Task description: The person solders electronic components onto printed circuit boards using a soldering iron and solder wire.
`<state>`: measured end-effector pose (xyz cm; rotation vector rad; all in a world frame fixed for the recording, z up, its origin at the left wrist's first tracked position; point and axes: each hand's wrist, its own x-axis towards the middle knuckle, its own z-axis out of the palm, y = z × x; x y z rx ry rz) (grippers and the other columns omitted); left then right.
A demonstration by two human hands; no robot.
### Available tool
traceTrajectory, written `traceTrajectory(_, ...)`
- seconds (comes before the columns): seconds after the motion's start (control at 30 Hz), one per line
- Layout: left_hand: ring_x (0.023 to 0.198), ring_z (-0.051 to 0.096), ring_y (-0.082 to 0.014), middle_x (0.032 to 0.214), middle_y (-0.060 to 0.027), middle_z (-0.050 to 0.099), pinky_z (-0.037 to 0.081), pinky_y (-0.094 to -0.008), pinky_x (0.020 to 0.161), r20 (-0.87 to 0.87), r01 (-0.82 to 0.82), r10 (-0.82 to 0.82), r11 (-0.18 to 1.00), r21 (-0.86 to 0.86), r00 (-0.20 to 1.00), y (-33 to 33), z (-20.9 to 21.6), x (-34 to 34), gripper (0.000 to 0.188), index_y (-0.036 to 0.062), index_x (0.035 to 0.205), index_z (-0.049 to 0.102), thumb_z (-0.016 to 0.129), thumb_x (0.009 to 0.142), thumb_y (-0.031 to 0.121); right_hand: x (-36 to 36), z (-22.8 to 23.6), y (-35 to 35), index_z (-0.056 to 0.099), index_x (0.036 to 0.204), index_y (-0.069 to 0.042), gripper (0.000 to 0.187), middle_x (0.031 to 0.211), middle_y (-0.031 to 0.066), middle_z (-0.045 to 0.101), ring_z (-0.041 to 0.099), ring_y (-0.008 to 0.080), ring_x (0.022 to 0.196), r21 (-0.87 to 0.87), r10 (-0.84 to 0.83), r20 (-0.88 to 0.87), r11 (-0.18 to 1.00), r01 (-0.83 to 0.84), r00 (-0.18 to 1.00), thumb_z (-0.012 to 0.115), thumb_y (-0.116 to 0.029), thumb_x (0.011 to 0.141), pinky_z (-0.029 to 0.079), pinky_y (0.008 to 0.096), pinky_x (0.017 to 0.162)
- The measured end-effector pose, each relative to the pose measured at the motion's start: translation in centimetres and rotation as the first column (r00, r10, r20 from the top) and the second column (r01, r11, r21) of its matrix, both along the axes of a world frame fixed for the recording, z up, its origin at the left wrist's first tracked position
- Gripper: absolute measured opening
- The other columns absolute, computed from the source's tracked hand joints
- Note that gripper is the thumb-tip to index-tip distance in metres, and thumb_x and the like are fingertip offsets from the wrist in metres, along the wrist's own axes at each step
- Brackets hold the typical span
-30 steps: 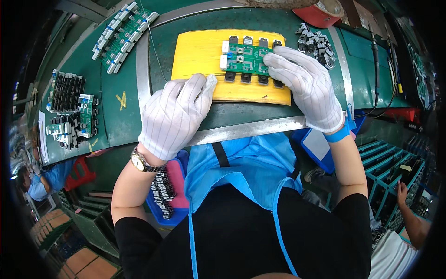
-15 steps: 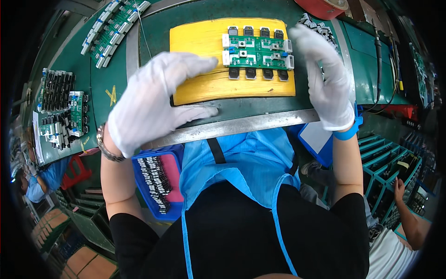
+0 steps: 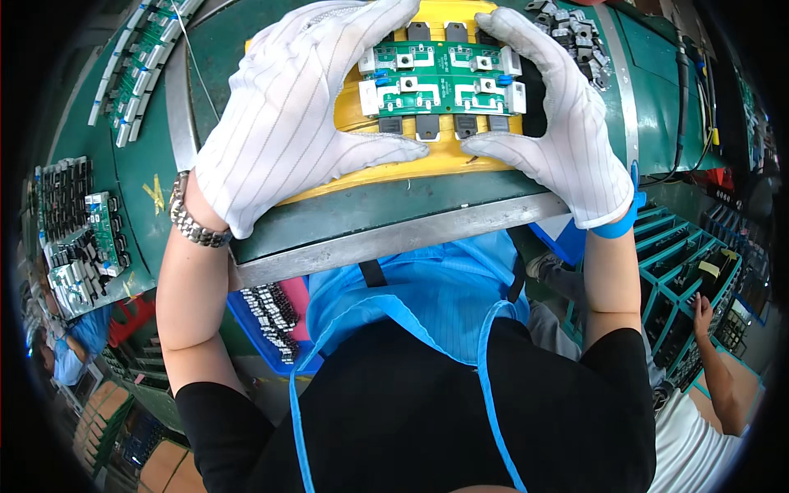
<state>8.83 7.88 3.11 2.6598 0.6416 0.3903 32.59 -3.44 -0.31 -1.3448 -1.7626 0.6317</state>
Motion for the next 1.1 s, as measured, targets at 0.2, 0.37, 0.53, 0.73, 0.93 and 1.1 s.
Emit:
traceTrajectory(0.2,0.125,0.055,-0.0351,0.135,-0.0133,0.06,0.043,-0.044,0.107,0.033,0.05,-0.057,0.984,0.174,0.998,0.4,-0.8,-0.6,0.108,0.0114,0.144,0.05,0.088,0.054,0.06,0.5,-0.1,-0.5,0.045,0.141,0.003,0.105,0.137,0.0192,0.054,0.051,0.0296,0.13,-0.044,-0.039,0.03,0.998,0.04,0.999,0.098,-0.033,0.057,0.038,0.042,0.112)
traceTrajectory(0.37,0.126,0.054,-0.0359,0.135,-0.014,0.059,0.043,-0.044,0.107,0.0,0.042,-0.043,0.987,0.155,0.999,0.1,-0.4,-0.6,0.104,0.0108,0.142,0.05,0.089,0.057,0.056,0.7,-0.2,-0.9,0.045,0.14,0.005,0.106,0.136,0.0204,0.054,0.051,0.0317,0.13,0.003,-0.09,0.111,0.996,0.09,0.99,0.098,-0.035,0.057,0.037,0.0426,0.113)
traceTrajectory(0.53,0.126,0.054,-0.0368,0.135,-0.0148,0.059,0.043,-0.044,0.107,-0.013,0.037,-0.035,0.988,0.15,0.999,0.0,-0.6,-0.5,0.099,0.0101,0.141,0.051,0.09,0.06,0.052,0.2,0.7,-0.5,0.047,0.138,0.005,0.1,0.136,0.0211,0.055,0.053,0.0321,0.128,0.019,-0.062,0.217,0.998,0.059,0.974,0.097,-0.032,0.06,0.039,0.0428,0.112)
traceTrajectory(0.73,0.127,0.053,-0.0376,0.135,-0.0156,0.058,0.043,-0.044,0.107,0.007,0.057,-0.058,0.988,0.141,0.998,0.2,-1.2,-0.1,0.095,0.0095,0.14,0.052,0.091,0.063,0.048,0.7,-0.4,-0.6,0.048,0.137,0.005,0.097,0.136,0.0205,0.054,0.052,0.0313,0.129,0.066,-0.058,0.123,0.997,0.05,0.991,0.097,-0.029,0.061,0.038,0.0423,0.112)
traceTrajectory(0.93,0.123,0.053,-0.0365,0.132,-0.0168,0.056,0.038,-0.0446,0.109,0.096,0.04,-0.033,0.996,-0.08,0.995,-0.6,-0.2,0.5,0.078,0.0109,0.144,0.049,0.078,0.08,0.045,0.3,0.1,-0.9,0.045,0.14,0.005,0.099,0.138,0.0191,0.053,0.051,0.0298,0.13,0.032,-0.05,0.084,0.998,0.047,0.995,0.097,-0.028,0.062,0.037,0.0417,0.113)
traceTrajectory(1.1,0.127,0.053,-0.0366,0.135,-0.0147,0.058,0.039,-0.0445,0.11,0.028,0.027,-0.032,0.985,0.172,0.999,-1.1,-1.1,0.6,0.092,0.0097,0.143,0.049,0.088,0.067,0.045,0.1,-1.5,-0.7,0.043,0.142,0.004,0.098,0.138,0.0191,0.052,0.051,0.0287,0.129,-0.022,-0.047,-0.137,0.999,0.044,0.989,0.096,-0.025,0.064,0.039,0.041,0.112)
